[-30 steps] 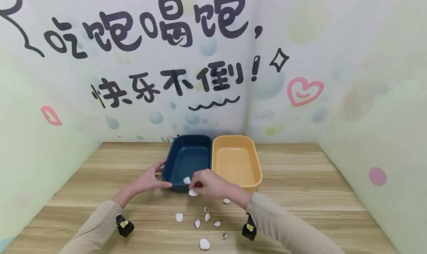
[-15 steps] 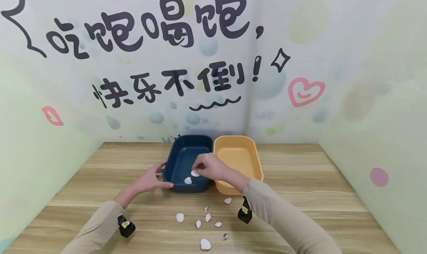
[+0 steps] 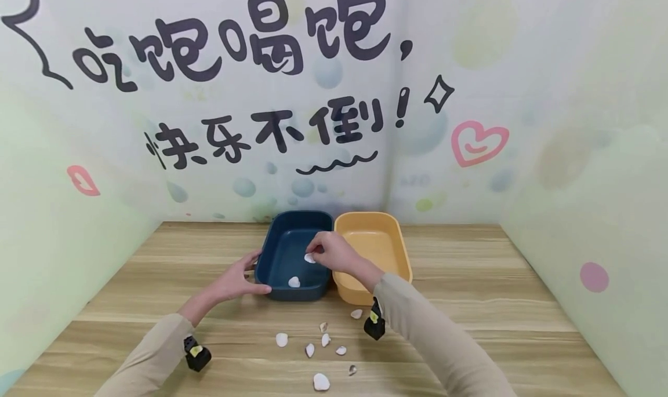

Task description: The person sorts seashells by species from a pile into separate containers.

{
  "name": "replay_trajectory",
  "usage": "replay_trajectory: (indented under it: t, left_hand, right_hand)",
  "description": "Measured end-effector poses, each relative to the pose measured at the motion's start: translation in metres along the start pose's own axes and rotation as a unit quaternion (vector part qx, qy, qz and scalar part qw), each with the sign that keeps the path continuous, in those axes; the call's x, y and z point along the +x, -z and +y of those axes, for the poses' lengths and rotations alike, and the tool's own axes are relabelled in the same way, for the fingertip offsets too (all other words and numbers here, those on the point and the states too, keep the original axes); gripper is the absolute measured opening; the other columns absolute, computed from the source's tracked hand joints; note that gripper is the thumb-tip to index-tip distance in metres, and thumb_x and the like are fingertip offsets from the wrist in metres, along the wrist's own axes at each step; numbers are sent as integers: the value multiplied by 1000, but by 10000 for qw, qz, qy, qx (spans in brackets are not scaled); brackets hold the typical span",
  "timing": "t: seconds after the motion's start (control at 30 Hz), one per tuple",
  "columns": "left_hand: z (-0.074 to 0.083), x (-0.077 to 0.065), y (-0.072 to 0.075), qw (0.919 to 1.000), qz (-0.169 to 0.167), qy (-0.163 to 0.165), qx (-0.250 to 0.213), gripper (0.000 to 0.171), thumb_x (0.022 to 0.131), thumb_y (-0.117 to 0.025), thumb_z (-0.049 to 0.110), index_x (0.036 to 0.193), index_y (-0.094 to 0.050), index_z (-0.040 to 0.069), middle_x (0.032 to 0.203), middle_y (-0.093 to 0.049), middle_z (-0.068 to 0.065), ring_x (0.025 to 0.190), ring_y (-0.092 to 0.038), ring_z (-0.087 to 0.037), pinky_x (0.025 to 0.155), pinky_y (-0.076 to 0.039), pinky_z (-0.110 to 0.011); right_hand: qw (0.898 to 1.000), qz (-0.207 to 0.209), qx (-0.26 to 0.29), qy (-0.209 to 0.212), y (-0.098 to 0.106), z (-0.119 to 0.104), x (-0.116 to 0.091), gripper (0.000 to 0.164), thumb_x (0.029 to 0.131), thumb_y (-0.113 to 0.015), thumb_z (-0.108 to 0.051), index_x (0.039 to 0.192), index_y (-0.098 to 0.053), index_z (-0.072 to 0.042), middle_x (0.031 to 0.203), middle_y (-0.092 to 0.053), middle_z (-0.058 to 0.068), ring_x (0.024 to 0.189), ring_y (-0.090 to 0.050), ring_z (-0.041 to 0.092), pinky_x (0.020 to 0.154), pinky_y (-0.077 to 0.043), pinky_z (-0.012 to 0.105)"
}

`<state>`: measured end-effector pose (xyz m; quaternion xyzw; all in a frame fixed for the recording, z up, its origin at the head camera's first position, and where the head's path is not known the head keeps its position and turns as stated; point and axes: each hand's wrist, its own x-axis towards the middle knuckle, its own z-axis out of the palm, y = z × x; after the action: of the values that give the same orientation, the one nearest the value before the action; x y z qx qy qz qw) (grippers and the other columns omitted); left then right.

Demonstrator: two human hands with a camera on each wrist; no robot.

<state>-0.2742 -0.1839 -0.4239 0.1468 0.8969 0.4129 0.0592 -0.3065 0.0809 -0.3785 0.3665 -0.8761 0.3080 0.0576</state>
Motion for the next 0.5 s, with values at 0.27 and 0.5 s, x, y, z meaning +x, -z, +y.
replay_trajectory:
  t: [0.27, 0.5]
  left_hand:
    - [3, -3, 0, 10000, 16, 69, -64, 95, 69, -79, 32, 141, -25, 0, 139, -35, -22, 123, -39, -38, 97, -35, -51]
    - [3, -3, -1, 10000, 39, 18, -1, 96, 68, -79, 33, 140, -25, -1, 139, -36, -23, 123, -39, -37, 98, -35, -51]
  right_hand:
    - [9954, 794, -199, -495, -10, 7, 10, 11, 80, -63, 0, 86, -71, -3, 81, -61, 4, 70, -52, 13, 64, -45, 20]
    - [9908, 1107, -178, -759, -16, 6, 13, 12, 80, -63, 1, 89, -70, -2, 85, -61, 6, 73, -53, 16, 67, -48, 26]
